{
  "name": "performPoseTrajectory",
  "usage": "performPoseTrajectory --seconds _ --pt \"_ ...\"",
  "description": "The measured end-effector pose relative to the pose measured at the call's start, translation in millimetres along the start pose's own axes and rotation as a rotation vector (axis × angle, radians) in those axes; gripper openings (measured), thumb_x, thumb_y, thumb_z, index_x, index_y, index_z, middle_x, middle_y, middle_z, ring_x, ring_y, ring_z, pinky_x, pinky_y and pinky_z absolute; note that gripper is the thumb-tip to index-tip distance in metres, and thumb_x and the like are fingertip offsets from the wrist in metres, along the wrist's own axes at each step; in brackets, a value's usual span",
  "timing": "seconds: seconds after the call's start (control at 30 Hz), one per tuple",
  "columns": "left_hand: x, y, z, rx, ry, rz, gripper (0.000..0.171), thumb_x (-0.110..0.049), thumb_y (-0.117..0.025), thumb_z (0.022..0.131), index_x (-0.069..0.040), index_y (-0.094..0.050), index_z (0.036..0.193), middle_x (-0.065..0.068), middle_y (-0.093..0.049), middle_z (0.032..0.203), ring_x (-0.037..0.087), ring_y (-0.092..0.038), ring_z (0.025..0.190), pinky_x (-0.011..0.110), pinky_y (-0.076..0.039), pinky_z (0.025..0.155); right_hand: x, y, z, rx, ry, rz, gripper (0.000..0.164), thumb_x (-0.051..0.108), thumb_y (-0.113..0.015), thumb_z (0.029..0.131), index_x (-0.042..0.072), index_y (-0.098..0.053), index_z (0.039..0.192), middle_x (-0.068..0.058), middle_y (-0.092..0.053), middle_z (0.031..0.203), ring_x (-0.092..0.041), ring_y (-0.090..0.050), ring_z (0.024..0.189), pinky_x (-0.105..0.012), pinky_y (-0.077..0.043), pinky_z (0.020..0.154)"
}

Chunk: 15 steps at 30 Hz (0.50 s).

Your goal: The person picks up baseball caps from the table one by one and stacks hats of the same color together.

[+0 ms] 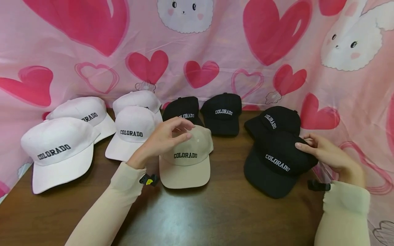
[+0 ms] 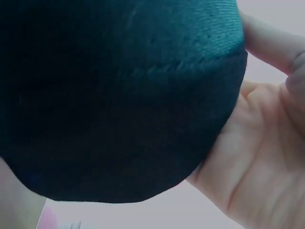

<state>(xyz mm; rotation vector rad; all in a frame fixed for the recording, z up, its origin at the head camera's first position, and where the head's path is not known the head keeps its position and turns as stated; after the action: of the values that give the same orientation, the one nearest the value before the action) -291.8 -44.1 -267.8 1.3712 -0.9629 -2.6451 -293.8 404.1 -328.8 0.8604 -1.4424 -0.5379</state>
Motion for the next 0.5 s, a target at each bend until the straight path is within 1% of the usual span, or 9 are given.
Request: performPoseTrajectory --seconds 0.17,0.27,0.4,0.5 --pt "-3.4 -3.5 0.9 -0.003 -0.006 -0.019 0.026 -0.009 -0.067 0.089 -0.007 -0.061 0.114 0.015 -0.062 0.108 0.022 -0.059 0.093 0.045 -0.050 0.085 32 2 5 -0.008 0.071 0.046 0.034 0.024 -0.057 0.097 0.012 -0.044 0.126 -0.014 -0.060 0.101 -0.023 -0.058 0.087 -0.030 -0.054 0.070" --pt "-7.0 -5.2 3.8 -0.013 -0.010 -0.037 0.025 -0.009 -0.066 0.090 -0.010 -0.061 0.114 0.013 -0.062 0.106 0.020 -0.059 0.093 0.042 -0.050 0.085 55 3 6 -0.010 0.102 0.097 0.030 0.021 -0.057 0.097 0.014 -0.046 0.125 -0.015 -0.059 0.099 -0.028 -0.059 0.082 -0.035 -0.055 0.068" --pt "-15.3 -11.3 13.4 -0.017 -0.012 -0.093 0.024 -0.013 -0.066 0.091 -0.013 -0.060 0.114 0.007 -0.062 0.104 0.018 -0.059 0.093 0.039 -0.050 0.084 87 3 7 -0.028 0.160 0.123 0.026 0.020 -0.057 0.097 0.016 -0.049 0.122 -0.015 -0.060 0.096 -0.030 -0.060 0.079 -0.036 -0.055 0.067" --pt "-24.1 -20.9 24.9 0.000 -0.016 -0.132 0.025 -0.014 -0.066 0.091 -0.013 -0.060 0.116 0.002 -0.062 0.104 0.017 -0.059 0.094 0.038 -0.050 0.085 107 2 6 -0.039 0.207 0.123 0.025 0.019 -0.058 0.097 0.016 -0.050 0.121 -0.012 -0.061 0.097 -0.028 -0.061 0.078 -0.033 -0.055 0.067"
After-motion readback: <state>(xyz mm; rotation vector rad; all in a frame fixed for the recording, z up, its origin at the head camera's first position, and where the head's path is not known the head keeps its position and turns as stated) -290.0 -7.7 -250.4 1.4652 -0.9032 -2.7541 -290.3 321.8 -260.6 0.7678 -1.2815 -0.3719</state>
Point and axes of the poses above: each hand's wrist, its own z-axis towards the middle knuckle, its own y-axis out of the back of the hand, x = y × z, the point moved 10 cm from there along z, towards the middle knuckle
